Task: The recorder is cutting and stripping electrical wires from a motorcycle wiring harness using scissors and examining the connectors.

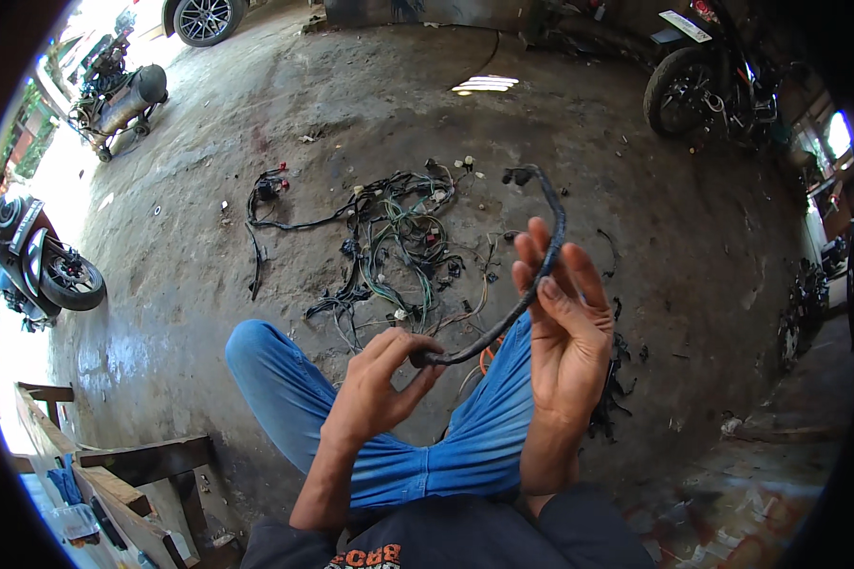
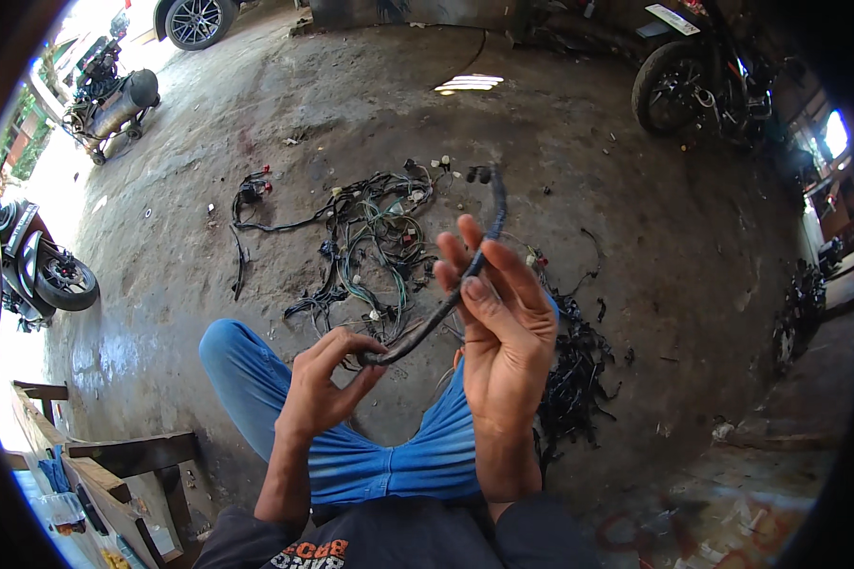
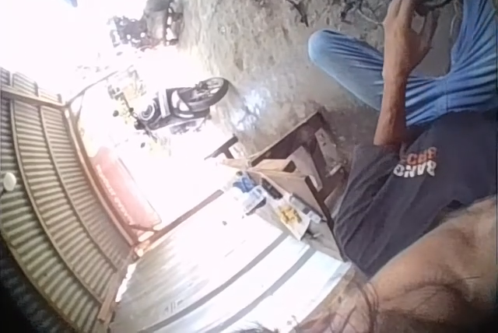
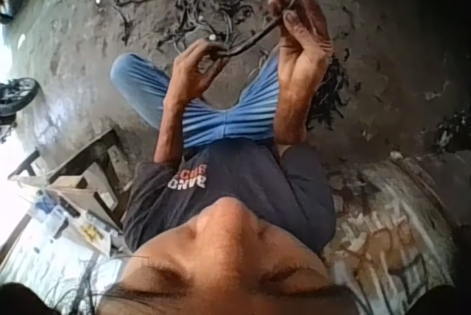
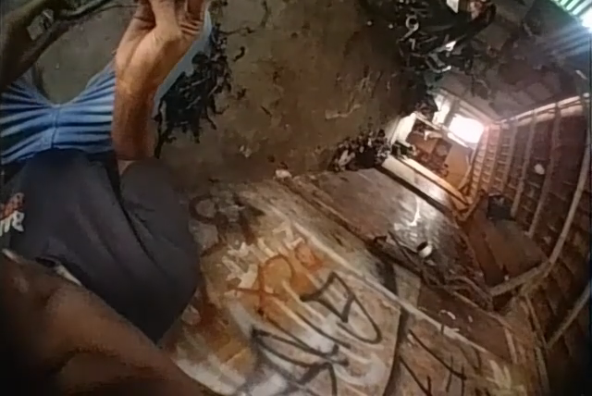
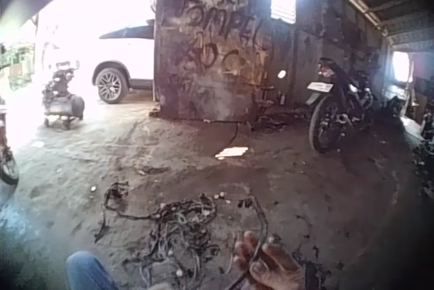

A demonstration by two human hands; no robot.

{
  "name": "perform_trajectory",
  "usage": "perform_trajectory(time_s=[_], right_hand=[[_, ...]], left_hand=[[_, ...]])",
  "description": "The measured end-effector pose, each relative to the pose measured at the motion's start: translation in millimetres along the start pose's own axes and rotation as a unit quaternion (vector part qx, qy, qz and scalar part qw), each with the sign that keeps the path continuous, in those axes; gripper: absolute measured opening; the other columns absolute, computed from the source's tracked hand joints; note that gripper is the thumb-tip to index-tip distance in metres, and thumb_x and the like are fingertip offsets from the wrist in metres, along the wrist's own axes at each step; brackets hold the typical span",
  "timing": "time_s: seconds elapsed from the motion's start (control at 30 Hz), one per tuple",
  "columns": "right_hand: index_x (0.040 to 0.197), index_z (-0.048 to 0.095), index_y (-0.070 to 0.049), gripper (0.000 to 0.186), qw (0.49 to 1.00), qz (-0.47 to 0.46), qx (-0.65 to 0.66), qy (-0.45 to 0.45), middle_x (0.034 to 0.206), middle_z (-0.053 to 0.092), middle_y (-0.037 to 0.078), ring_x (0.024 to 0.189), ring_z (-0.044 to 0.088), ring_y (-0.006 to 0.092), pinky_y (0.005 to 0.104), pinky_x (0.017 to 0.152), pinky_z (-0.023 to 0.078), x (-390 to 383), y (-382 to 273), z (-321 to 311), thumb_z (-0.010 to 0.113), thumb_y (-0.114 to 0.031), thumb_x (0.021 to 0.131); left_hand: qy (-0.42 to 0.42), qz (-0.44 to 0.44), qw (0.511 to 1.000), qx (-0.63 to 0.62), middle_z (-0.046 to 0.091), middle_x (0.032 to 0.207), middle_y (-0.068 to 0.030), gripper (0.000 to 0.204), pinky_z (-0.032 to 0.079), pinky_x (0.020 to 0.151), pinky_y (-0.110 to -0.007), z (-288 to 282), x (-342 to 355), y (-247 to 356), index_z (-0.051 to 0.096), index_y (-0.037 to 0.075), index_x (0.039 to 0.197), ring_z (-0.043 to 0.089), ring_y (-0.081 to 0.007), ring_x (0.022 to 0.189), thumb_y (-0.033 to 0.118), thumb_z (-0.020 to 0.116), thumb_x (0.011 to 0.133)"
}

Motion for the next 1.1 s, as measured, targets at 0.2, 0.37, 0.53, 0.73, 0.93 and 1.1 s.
perform_trajectory(time_s=[0.2,0.37,0.53,0.73,0.93,1.1], right_hand=[[0.128,0.060,0.005,0.039,0.999,-0.032,-0.008,0.019,0.136,0.054,0.031,0.126,0.057,0.0407,0.0425,0.104,0.055,4.4,-15.5,-13.3,0.052,0.015,0.091],[0.129,0.057,0.007,0.036,0.999,-0.013,-0.001,0.038,0.135,0.055,0.031,0.125,0.058,0.0389,0.0386,0.105,0.054,9.6,-8.5,-25.7,0.053,0.011,0.094],[0.128,0.058,0.007,0.033,0.997,0.033,-0.049,0.050,0.132,0.058,0.030,0.121,0.062,0.0320,0.0328,0.101,0.056,7.3,8.8,-37.8,0.057,0.003,0.096],[0.132,0.057,0.002,0.035,0.988,0.018,-0.142,0.060,0.124,0.064,0.021,0.106,0.067,0.0226,0.0292,0.087,0.058,-9.2,18.7,-30.5,0.059,0.000,0.097],[0.142,0.047,-0.001,0.048,0.959,-0.035,-0.281,0.022,0.110,0.065,0.013,0.096,0.065,0.0158,0.0298,0.082,0.056,-31.0,26.5,-18.1,0.060,0.002,0.096],[0.127,0.052,0.002,0.033,0.985,0.036,-0.168,-0.027,0.108,0.065,0.012,0.100,0.067,0.0187,0.0312,0.085,0.056,-53.2,56.5,-3.0,0.061,0.002,0.096]], left_hand=[[-0.007,-0.038,0.999,-0.035,0.064,0.085,-0.0069,0.020,0.049,0.068,-0.028,-10.6,-8.1,-29.6,0.066,-0.001,0.099,0.060,-0.0143,0.073,0.006,0.077,0.084],[0.026,-0.028,0.997,-0.069,0.060,0.079,-0.0056,0.020,0.045,0.060,-0.026,-20.4,-10.2,-12.4,0.066,-0.002,0.100,0.058,-0.0118,0.068,0.009,0.076,0.086],[0.064,-0.026,0.992,-0.107,0.060,0.078,-0.0061,0.022,0.047,0.058,-0.022,-25.1,-7.8,-1.2,0.068,-0.003,0.105,0.063,-0.0115,0.069,0.010,0.074,0.089],[0.080,-0.067,0.975,-0.196,0.068,0.086,-0.0080,0.024,0.046,0.066,-0.021,-26.3,-9.7,-10.5,0.066,-0.006,0.102,0.063,-0.0108,0.075,0.017,0.066,0.097],[0.069,-0.060,0.967,-0.239,0.069,0.081,-0.0046,0.025,0.043,0.058,-0.021,-28.3,-9.0,-16.0,0.070,-0.004,0.102,0.057,-0.0049,0.068,0.021,0.065,0.099],[0.116,-0.128,0.932,-0.317,0.065,0.076,-0.0020,0.028,0.039,0.058,-0.021,-22.9,-15.2,-28.2,0.068,-0.003,0.095,0.050,-0.0033,0.064,0.023,0.061,0.102]])
Point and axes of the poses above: each hand's wrist, its own x-axis towards the middle knuckle, its own z-axis out of the palm, y = z × x, the point moved 9 cm from there along x, towards the middle knuckle
